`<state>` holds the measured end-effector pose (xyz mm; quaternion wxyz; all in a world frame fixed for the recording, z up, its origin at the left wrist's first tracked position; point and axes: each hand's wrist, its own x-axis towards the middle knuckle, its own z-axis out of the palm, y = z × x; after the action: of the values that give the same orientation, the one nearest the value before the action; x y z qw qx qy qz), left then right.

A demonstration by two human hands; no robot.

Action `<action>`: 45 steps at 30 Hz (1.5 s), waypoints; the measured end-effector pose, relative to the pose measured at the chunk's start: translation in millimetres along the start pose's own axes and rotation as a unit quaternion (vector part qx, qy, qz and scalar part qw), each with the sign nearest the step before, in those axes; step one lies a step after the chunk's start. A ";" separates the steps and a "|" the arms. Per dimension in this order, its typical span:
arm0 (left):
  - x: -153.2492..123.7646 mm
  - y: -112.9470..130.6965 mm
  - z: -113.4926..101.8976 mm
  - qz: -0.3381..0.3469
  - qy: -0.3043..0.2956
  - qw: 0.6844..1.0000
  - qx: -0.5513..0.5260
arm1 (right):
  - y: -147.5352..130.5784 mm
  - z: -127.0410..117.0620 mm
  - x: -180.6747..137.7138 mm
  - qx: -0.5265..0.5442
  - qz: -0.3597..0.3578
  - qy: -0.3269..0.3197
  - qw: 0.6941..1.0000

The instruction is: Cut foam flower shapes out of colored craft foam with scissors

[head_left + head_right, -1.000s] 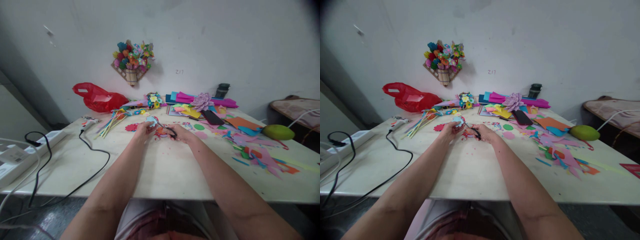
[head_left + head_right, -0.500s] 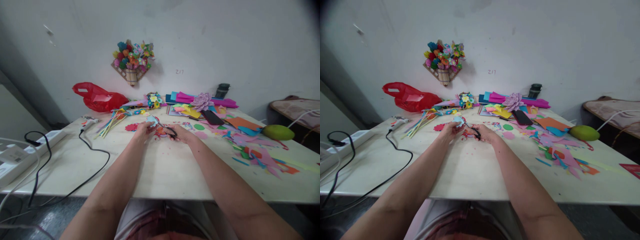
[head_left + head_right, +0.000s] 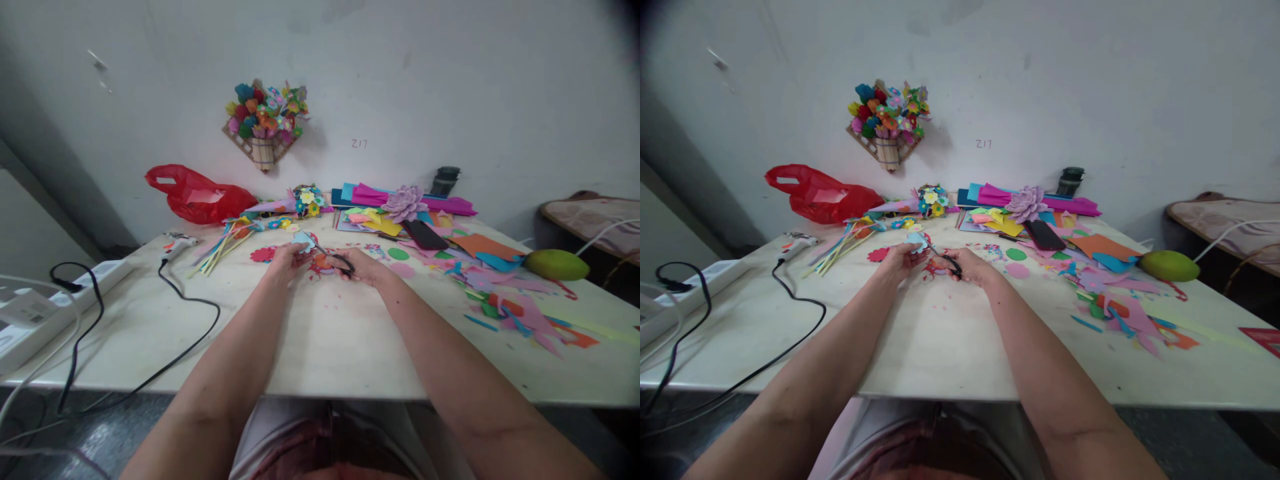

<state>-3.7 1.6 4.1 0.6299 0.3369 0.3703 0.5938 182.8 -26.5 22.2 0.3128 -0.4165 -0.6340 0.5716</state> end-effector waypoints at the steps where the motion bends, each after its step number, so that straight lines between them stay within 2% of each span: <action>1: -0.4 0.3 0.3 -0.001 0.003 1.000 0.001 | 0.8 -0.6 0.4 0.000 0.000 -0.003 1.000; 13: -1.7 1.1 -0.1 -0.001 0.008 1.000 0.009 | 6.7 -4.6 5.2 0.008 0.009 -0.017 1.000; 20: -1.7 0.6 0.7 0.000 0.004 1.000 0.003 | 6.8 -3.4 4.1 -0.018 -0.014 -0.028 0.999; 45: -0.8 -0.7 1.1 -0.006 -0.003 1.000 -0.002 | 4.6 -1.6 2.7 -0.030 -0.017 -0.017 0.999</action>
<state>-2.4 0.7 4.0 0.6351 0.3353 0.3697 0.5895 183.7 -23.4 17.7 0.2989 -0.4056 -0.6630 0.5536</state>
